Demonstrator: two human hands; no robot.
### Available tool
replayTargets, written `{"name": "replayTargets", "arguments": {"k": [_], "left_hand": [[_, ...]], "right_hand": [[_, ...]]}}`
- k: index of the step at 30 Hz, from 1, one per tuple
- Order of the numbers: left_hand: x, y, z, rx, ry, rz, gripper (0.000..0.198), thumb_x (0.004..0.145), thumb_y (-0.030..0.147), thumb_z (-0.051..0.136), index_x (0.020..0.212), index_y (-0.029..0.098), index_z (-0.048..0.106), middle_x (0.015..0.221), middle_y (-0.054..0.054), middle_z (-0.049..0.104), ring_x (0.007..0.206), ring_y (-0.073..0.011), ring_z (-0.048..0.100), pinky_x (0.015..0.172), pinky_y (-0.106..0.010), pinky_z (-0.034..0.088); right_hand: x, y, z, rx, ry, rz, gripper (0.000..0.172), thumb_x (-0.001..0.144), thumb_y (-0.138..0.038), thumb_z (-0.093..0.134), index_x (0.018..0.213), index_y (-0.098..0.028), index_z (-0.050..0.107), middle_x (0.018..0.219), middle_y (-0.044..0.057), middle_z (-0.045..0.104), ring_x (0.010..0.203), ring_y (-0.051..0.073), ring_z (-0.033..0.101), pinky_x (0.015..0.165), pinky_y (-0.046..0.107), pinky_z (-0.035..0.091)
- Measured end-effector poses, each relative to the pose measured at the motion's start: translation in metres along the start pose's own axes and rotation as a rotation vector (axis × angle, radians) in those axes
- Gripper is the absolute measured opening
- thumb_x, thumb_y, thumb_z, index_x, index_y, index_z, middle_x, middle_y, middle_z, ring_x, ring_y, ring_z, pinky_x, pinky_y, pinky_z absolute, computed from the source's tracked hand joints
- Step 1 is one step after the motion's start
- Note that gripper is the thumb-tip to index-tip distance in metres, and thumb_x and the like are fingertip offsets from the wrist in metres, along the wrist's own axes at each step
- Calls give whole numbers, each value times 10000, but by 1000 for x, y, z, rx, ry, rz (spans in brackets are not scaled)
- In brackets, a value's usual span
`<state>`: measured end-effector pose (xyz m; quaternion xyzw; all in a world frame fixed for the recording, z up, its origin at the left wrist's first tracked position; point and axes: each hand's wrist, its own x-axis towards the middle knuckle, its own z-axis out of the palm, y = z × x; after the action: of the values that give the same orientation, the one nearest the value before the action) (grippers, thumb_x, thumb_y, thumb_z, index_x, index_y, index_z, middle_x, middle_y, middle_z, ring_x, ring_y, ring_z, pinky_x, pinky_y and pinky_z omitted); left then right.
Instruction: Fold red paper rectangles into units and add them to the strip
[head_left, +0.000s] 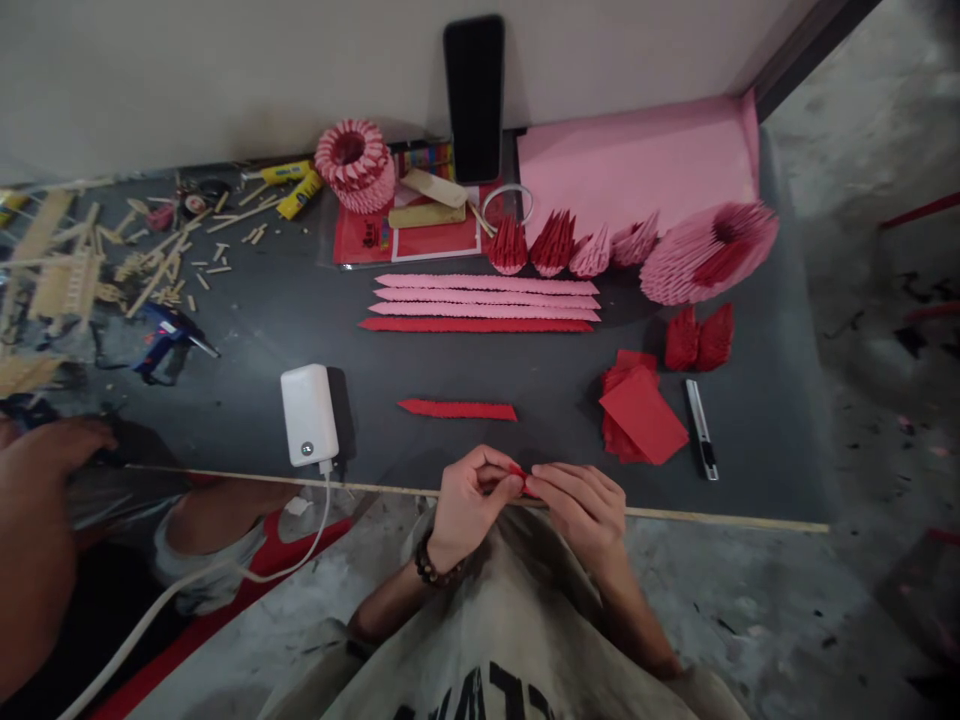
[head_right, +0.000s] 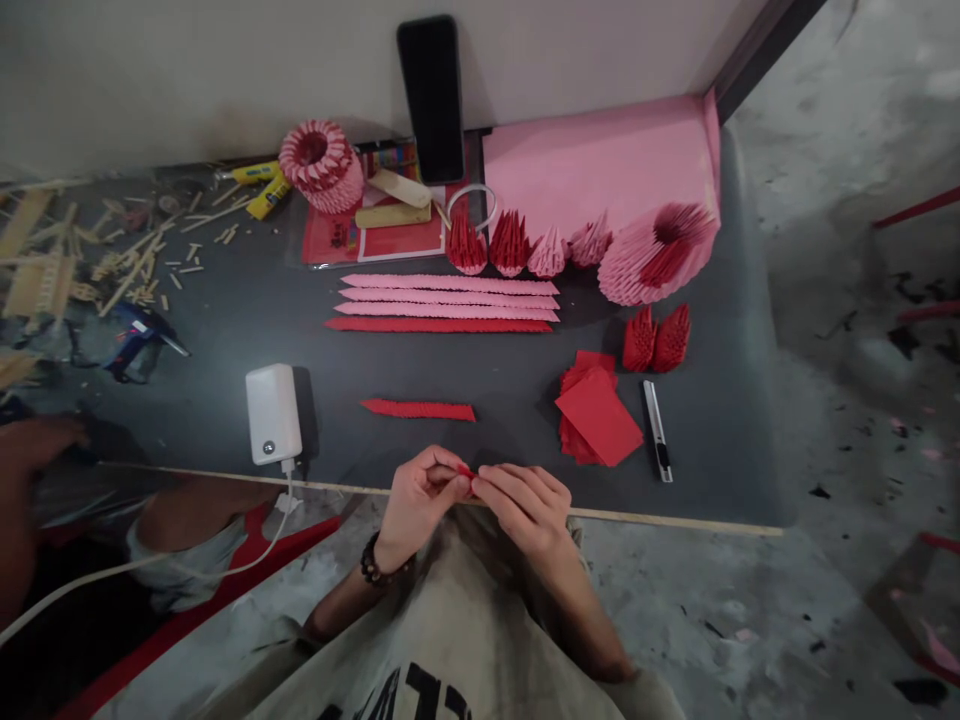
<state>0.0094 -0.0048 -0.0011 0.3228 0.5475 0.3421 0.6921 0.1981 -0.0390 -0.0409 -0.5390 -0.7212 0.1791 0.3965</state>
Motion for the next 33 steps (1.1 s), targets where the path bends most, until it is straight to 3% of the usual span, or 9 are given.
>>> {"name": "replayTargets", "arguments": {"k": [3,7,12,20,23,26,27,30,33], "left_hand": [[-1,2,0,127,-2,46,293,887,433,820,935,162,718,869,-57,803,784,-176,780,756,-266,627],[-6,3,-2,289,-24,142,259,983,413,699,988,161,761,934,-74,820,846,-203,796,797,-304,645],[-8,2,-2,374,16,223,145,933,330,761,960,187,767,936,-66,843,838,-238,814,770,-335,667],[-8,-7,4,718,142,578,110,1002,159,615,973,213,707,833,-25,810,727,-181,792,680,-275,637],[-3,-8,2,710,51,641,136,1026,209,602,1145,228,664,944,-35,825,821,-184,813,724,-275,662],[13,-3,-4,816,-102,696,267,1045,278,608,1305,240,649,1205,-77,801,1077,-207,777,946,-342,654],[21,-1,-5,884,-57,753,285,1043,279,613,1323,248,656,1270,-80,784,1169,-228,739,1040,-395,621],[44,3,-8,1100,255,840,358,1011,201,648,1363,261,670,1420,-91,713,1322,-288,641,1166,-512,527],[59,3,-9,1231,321,815,317,968,172,700,1276,245,727,1447,-111,686,1366,-329,598,1158,-548,520]], "right_hand": [[6,-1,4,-44,5,-78,293,932,-121,690,1116,-333,776,1100,-20,846,930,163,809,820,278,612],[12,-10,12,-16,76,56,227,909,-149,724,1107,-257,750,1089,31,834,921,170,799,839,302,638],[16,-23,10,129,97,170,185,894,-144,754,1025,-272,776,1011,17,834,865,172,792,803,320,654],[24,-30,8,412,82,386,128,908,-198,779,1005,-272,818,992,36,834,866,176,788,794,318,652],[23,-28,7,501,116,434,70,912,-217,777,943,-268,813,939,28,820,841,166,768,751,295,628],[19,-24,7,607,230,539,46,953,-251,728,930,-245,767,994,44,814,910,186,776,769,313,629],[17,-23,7,649,268,581,48,966,-265,712,941,-241,745,1014,53,816,900,195,781,737,316,628],[14,-20,7,723,280,676,64,983,-306,691,991,-244,704,941,57,817,748,193,763,581,299,585],[16,-19,4,584,181,646,93,984,-313,690,993,-239,745,844,35,781,700,167,717,575,279,559]]}}
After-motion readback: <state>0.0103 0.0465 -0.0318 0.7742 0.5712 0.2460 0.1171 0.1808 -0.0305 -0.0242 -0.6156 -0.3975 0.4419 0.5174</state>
